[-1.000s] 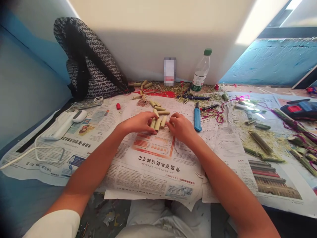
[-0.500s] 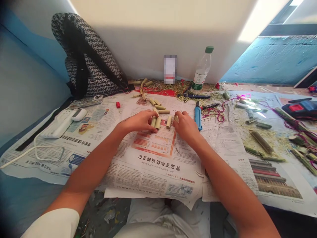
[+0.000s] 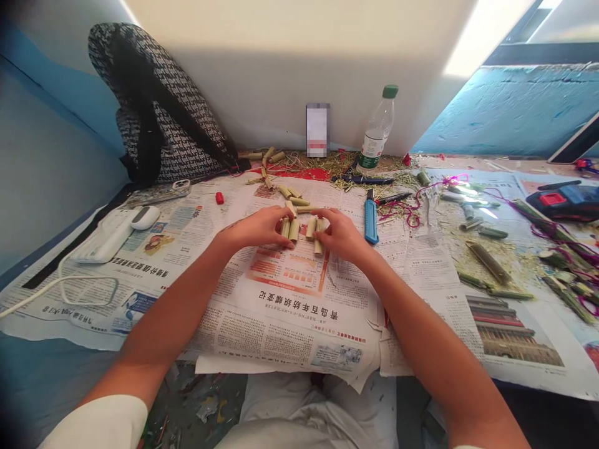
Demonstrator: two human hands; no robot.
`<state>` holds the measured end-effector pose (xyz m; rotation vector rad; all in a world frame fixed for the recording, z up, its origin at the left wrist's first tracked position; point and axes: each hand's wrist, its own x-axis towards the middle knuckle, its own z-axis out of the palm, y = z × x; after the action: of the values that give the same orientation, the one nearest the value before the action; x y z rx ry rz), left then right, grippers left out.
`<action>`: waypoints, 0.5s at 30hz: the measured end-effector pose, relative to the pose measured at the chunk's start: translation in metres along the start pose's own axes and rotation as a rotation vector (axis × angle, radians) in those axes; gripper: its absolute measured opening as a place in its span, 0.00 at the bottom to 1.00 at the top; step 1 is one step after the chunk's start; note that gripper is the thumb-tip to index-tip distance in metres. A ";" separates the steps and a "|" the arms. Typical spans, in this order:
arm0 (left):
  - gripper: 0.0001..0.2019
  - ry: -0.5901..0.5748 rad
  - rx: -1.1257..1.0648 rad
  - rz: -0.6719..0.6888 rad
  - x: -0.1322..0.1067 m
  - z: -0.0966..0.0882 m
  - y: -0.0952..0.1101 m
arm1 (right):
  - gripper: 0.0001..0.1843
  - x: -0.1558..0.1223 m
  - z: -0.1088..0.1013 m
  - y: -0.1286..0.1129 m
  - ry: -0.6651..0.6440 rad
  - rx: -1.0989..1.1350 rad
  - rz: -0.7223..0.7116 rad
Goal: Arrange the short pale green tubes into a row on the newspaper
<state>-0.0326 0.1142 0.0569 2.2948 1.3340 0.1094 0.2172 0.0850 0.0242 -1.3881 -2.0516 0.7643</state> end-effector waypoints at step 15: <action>0.28 0.006 -0.002 0.023 0.000 -0.001 0.005 | 0.31 -0.003 0.010 0.002 0.066 -0.201 -0.202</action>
<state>-0.0291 0.1122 0.0601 2.3107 1.3107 0.1252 0.2122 0.0810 0.0153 -1.2652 -2.2224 0.4319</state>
